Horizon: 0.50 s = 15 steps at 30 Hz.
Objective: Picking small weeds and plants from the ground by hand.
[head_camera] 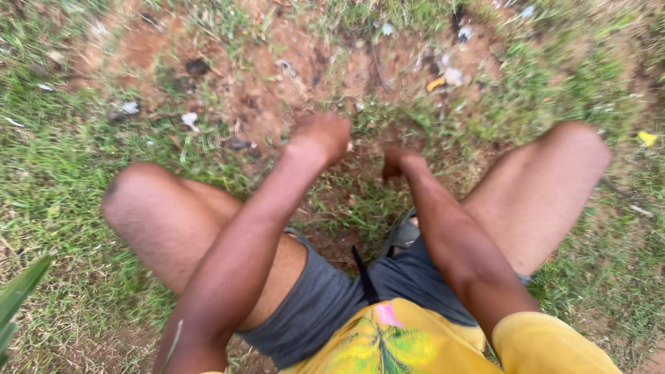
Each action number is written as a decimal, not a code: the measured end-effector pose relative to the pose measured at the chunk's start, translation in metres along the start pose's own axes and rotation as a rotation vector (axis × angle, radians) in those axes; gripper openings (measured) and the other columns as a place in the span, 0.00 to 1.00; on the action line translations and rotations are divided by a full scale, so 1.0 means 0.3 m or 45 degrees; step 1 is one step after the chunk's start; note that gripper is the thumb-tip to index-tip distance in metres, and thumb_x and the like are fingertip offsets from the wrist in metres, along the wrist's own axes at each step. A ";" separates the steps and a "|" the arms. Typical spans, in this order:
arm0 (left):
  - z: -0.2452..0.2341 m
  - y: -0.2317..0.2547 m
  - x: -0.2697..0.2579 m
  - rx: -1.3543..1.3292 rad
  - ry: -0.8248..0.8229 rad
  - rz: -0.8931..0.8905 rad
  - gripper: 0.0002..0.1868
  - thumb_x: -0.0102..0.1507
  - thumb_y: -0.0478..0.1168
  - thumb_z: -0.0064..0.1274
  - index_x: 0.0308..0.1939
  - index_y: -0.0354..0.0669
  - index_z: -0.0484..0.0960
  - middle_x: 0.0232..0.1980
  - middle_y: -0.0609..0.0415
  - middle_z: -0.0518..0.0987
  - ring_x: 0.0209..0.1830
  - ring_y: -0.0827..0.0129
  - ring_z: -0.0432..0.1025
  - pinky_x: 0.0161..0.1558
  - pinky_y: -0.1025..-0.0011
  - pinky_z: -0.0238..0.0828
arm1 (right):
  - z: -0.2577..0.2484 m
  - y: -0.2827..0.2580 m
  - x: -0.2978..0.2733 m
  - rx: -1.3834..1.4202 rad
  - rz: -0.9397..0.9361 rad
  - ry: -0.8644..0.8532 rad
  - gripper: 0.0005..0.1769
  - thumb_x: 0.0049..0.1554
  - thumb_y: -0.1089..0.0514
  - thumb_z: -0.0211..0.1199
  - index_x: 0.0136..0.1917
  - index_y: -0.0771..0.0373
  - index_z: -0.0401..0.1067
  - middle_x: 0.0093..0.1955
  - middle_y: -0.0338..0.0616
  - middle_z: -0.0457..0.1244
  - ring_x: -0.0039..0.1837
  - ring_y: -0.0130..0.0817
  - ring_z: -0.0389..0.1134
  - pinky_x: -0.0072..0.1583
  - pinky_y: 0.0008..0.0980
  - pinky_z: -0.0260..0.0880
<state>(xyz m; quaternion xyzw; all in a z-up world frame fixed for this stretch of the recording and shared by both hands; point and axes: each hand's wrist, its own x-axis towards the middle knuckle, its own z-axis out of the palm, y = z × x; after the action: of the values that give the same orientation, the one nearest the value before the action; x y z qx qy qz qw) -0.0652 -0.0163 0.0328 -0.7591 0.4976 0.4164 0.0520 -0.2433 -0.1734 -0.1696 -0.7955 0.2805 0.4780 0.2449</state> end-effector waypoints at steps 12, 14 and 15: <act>0.005 -0.060 0.013 -0.017 0.008 -0.029 0.17 0.66 0.43 0.56 0.55 0.38 0.79 0.56 0.41 0.78 0.58 0.53 0.74 0.61 0.55 0.73 | 0.077 -0.137 0.054 0.333 -0.280 0.835 0.26 0.48 0.60 0.70 0.61 0.56 0.74 0.58 0.54 0.68 0.58 0.52 0.70 0.61 0.49 0.72; 0.014 -0.078 0.028 -0.013 0.023 -0.033 0.16 0.66 0.43 0.55 0.55 0.39 0.79 0.57 0.41 0.78 0.58 0.52 0.74 0.61 0.55 0.73 | 0.058 -0.168 0.010 0.297 -0.297 0.846 0.25 0.48 0.60 0.71 0.60 0.56 0.74 0.57 0.55 0.66 0.56 0.53 0.69 0.59 0.50 0.71; 0.024 -0.084 0.035 -0.010 0.037 -0.032 0.15 0.67 0.43 0.55 0.54 0.39 0.80 0.58 0.40 0.78 0.59 0.51 0.74 0.61 0.55 0.73 | 0.055 -0.181 -0.016 0.260 -0.310 0.857 0.23 0.48 0.61 0.71 0.58 0.57 0.75 0.56 0.56 0.65 0.55 0.54 0.69 0.56 0.52 0.70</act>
<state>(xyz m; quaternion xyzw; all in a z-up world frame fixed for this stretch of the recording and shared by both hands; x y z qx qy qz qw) -0.0476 -0.0076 0.0126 -0.7715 0.4872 0.4065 0.0469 -0.2186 -0.1224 -0.1658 -0.9072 0.2950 0.1268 0.2719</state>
